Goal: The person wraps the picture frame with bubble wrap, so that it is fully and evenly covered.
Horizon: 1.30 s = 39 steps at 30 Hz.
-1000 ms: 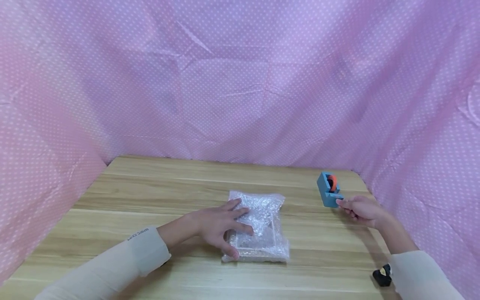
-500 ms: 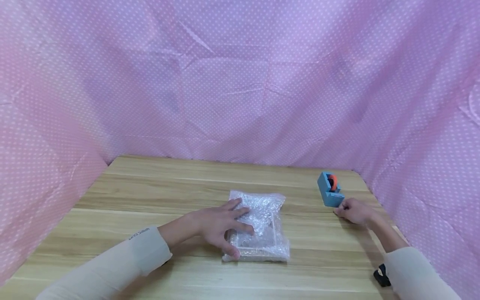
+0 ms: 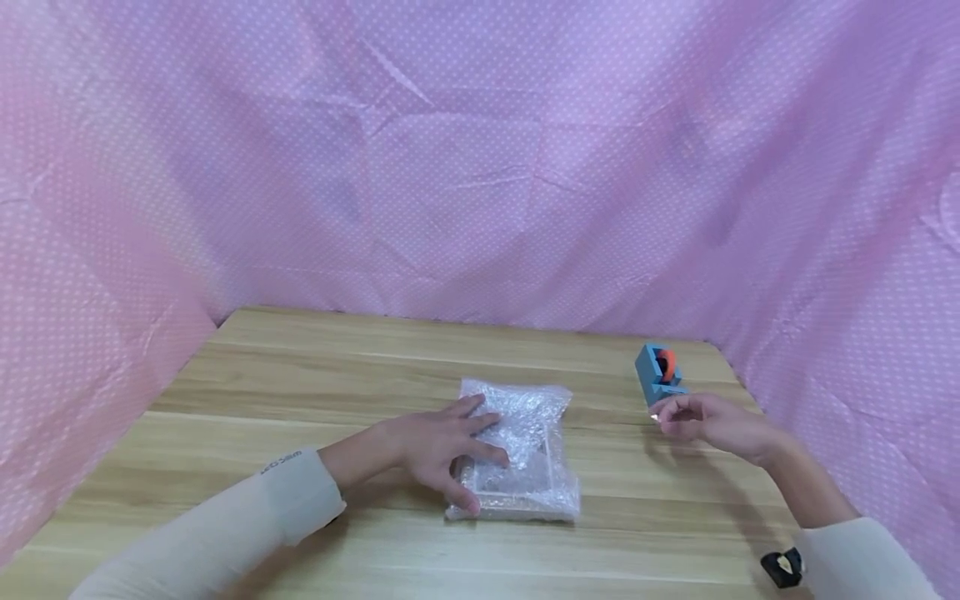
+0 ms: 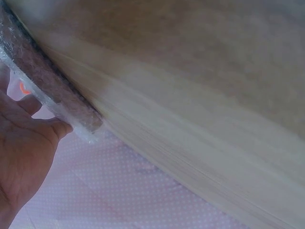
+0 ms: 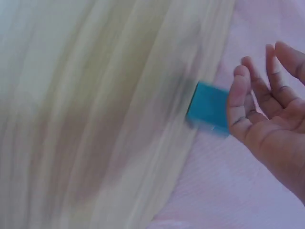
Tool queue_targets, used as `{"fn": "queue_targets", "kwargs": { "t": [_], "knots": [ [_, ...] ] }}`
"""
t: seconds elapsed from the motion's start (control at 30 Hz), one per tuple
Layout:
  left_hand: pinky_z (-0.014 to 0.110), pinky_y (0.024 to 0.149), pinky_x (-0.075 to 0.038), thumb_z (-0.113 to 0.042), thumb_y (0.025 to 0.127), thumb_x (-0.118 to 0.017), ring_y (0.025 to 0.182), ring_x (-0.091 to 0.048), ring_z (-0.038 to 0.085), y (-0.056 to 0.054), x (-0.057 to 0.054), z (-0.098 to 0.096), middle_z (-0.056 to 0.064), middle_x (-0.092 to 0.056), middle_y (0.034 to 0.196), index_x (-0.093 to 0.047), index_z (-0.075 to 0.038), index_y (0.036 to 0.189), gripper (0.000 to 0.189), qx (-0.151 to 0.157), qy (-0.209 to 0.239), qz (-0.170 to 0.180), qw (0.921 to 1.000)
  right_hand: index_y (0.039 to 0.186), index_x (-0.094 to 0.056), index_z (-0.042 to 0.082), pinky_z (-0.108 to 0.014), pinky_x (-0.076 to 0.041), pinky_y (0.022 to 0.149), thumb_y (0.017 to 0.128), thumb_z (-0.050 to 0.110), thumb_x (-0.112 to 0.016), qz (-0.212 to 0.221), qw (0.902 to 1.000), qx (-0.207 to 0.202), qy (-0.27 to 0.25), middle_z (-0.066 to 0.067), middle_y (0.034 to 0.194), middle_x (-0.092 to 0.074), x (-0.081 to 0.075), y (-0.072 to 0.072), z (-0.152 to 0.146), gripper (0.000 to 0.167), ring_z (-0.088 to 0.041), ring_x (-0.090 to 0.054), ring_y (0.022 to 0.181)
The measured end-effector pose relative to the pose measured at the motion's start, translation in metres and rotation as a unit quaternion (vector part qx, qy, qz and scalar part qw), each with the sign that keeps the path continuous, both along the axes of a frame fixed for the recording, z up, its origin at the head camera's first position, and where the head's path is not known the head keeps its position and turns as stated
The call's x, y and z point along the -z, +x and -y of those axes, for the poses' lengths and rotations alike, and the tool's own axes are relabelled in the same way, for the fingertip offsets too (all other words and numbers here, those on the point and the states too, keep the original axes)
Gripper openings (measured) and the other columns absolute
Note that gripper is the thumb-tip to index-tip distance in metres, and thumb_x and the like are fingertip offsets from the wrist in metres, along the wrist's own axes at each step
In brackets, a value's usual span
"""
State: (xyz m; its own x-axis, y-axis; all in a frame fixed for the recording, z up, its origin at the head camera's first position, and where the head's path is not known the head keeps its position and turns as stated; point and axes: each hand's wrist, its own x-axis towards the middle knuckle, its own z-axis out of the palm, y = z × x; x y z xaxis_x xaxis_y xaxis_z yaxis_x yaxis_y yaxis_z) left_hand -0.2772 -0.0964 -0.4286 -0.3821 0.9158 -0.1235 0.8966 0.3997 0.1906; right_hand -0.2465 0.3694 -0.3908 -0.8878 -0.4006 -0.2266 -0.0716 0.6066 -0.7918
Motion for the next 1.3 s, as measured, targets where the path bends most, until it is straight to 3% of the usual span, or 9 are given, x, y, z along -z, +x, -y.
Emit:
{"fn": "queue_targets", "kwargs": {
  "t": [0.07, 0.27, 0.37, 0.57, 0.8, 1.07, 1.3],
  "knots": [
    [0.072, 0.114, -0.025, -0.083, 0.085, -0.054, 0.153, -0.005, 0.051, 0.0, -0.001, 0.0, 0.017, -0.018, 0.169, -0.044, -0.05, 0.152, 0.075, -0.002, -0.001, -0.002, 1.0, 0.109, -0.063, -0.004, -0.022, -0.05, 0.094, 0.101, 0.02, -0.067, -0.024, 0.9997, -0.008, 0.002, -0.026, 0.136, -0.057, -0.005, 0.003, 0.013, 0.026, -0.025, -0.054, 0.127],
    [0.073, 0.113, -0.026, -0.084, 0.084, -0.053, 0.153, -0.004, 0.05, -0.001, -0.001, 0.001, 0.016, -0.017, 0.17, -0.043, -0.052, 0.151, 0.075, -0.005, -0.005, 0.004, 1.0, 0.11, -0.066, -0.001, -0.026, -0.054, 0.081, 0.099, 0.017, -0.069, -0.057, 0.9965, -0.061, -0.002, -0.021, 0.108, -0.067, -0.014, 0.003, 0.056, 0.022, -0.018, -0.063, 0.098],
    [0.073, 0.113, -0.026, -0.084, 0.084, -0.053, 0.153, -0.004, 0.05, -0.002, 0.0, 0.001, 0.015, -0.017, 0.17, -0.042, -0.052, 0.151, 0.075, -0.005, -0.007, 0.003, 1.0, 0.108, -0.068, 0.003, -0.027, -0.055, 0.076, 0.099, 0.017, -0.069, -0.07, 0.9938, -0.086, 0.0, -0.019, 0.102, -0.068, -0.015, -0.002, 0.078, 0.017, -0.015, -0.063, 0.09],
    [0.071, 0.116, -0.023, -0.085, 0.084, -0.052, 0.153, -0.003, 0.05, -0.006, 0.0, 0.003, 0.016, -0.016, 0.17, -0.042, -0.052, 0.152, 0.076, 0.001, -0.01, -0.004, 0.9999, 0.105, -0.068, 0.001, -0.024, -0.052, 0.071, 0.1, 0.012, -0.067, -0.072, 0.9887, -0.131, -0.011, -0.017, 0.096, -0.068, -0.011, -0.013, 0.125, 0.013, -0.011, -0.059, 0.082],
    [0.068, 0.118, -0.02, -0.085, 0.086, -0.05, 0.153, -0.003, 0.051, -0.009, 0.0, 0.004, 0.016, -0.016, 0.17, -0.042, -0.05, 0.153, 0.076, 0.011, -0.011, -0.011, 0.9998, 0.097, -0.066, 0.002, -0.023, -0.045, 0.067, 0.103, 0.008, -0.06, -0.085, 0.9795, -0.182, 0.019, 0.0, 0.084, -0.059, -0.003, -0.028, 0.174, 0.01, -0.01, -0.052, 0.075],
    [0.067, 0.119, -0.021, -0.085, 0.085, -0.051, 0.153, -0.004, 0.05, -0.008, 0.001, 0.004, 0.018, -0.018, 0.169, -0.042, -0.052, 0.152, 0.074, 0.008, -0.007, -0.009, 0.9999, 0.092, -0.067, 0.004, -0.023, -0.044, 0.066, 0.102, 0.003, -0.057, -0.081, 0.972, -0.217, 0.04, 0.003, 0.077, -0.056, 0.006, -0.035, 0.205, 0.014, -0.007, -0.05, 0.071],
    [0.064, 0.121, -0.017, -0.084, 0.085, -0.051, 0.153, -0.004, 0.051, -0.007, 0.001, 0.004, 0.02, -0.019, 0.168, -0.043, -0.05, 0.152, 0.075, 0.01, -0.007, -0.011, 0.9999, 0.092, -0.069, 0.006, -0.022, -0.042, 0.061, 0.1, 0.004, -0.06, -0.064, 0.9734, -0.215, 0.047, 0.002, 0.075, -0.058, 0.012, -0.038, 0.217, 0.012, -0.006, -0.048, 0.065]
  ]
}}
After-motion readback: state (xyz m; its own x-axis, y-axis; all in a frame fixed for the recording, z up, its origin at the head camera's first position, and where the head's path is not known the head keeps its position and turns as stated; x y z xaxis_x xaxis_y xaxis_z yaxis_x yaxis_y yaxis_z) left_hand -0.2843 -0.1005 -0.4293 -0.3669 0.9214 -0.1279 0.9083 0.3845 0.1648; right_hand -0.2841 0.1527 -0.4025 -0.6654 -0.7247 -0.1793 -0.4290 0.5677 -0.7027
